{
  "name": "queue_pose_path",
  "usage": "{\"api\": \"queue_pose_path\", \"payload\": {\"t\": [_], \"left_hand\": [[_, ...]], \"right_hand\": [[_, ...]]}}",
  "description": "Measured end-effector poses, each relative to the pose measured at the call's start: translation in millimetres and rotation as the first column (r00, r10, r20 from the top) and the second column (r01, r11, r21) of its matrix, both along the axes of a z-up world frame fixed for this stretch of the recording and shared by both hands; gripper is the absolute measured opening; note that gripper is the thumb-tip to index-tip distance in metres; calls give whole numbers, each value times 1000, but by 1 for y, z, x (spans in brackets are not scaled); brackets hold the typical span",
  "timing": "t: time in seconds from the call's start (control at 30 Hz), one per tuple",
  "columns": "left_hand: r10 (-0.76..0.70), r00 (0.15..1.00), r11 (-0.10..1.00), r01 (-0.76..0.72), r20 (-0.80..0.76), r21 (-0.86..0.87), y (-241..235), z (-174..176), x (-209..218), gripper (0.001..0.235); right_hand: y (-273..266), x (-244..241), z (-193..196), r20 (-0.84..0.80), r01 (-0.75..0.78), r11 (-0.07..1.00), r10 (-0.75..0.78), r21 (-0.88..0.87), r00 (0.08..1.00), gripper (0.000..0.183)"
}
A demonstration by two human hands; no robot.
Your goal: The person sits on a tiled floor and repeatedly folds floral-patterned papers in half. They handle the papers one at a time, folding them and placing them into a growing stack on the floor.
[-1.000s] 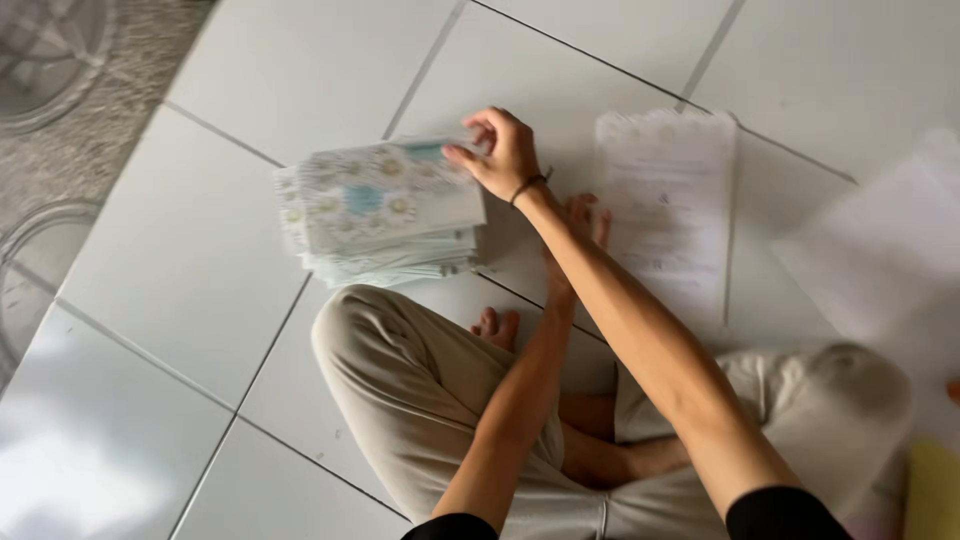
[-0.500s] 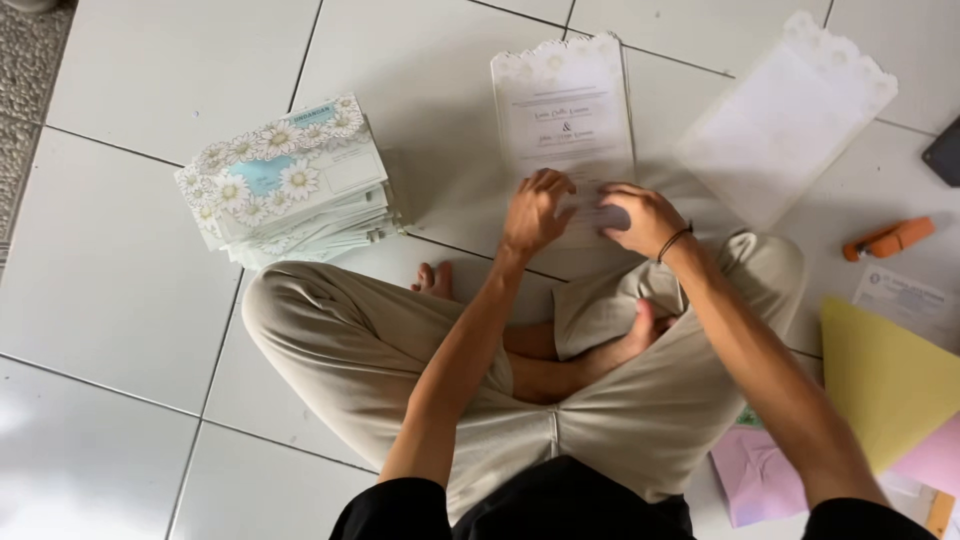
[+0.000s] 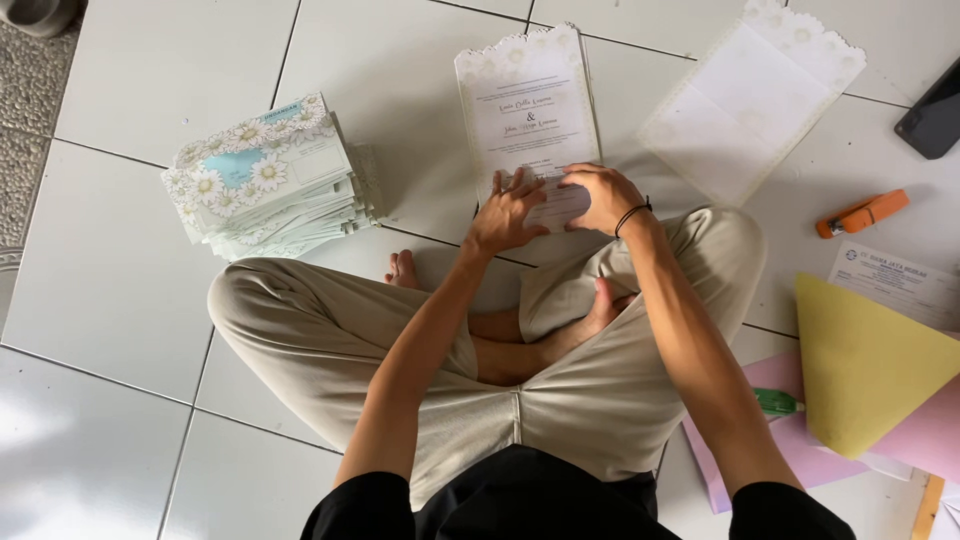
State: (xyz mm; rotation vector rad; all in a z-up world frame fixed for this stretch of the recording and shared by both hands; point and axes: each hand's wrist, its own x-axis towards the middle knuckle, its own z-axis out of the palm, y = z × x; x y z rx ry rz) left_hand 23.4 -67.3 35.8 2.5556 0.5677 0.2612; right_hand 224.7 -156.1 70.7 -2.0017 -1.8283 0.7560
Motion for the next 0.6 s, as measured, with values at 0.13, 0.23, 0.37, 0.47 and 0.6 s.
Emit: {"api": "queue_pose_path", "payload": {"t": [0.13, 0.23, 0.37, 0.47, 0.6], "left_hand": [[-8, 1000, 1000, 8, -17, -17, 2, 2, 0, 62], [-18, 1000, 999, 17, -22, -49, 2, 1, -1, 62], [-16, 999, 1000, 16, -32, -7, 0, -2, 0, 62], [-18, 999, 1000, 18, -47, 15, 0, -1, 0, 64], [-42, 995, 993, 51, -90, 106, -1, 5, 4, 65]], "right_hand": [[0, 2, -2, 37, -11, 1000, 11, -23, 999, 72], [2, 3, -2, 67, -16, 1000, 17, -20, 998, 71], [1, 2, -3, 86, -24, 996, 31, -81, 996, 69], [3, 1, -3, 75, -43, 994, 50, -96, 996, 73], [4, 1, -2, 77, -40, 994, 48, -101, 996, 70]]}}
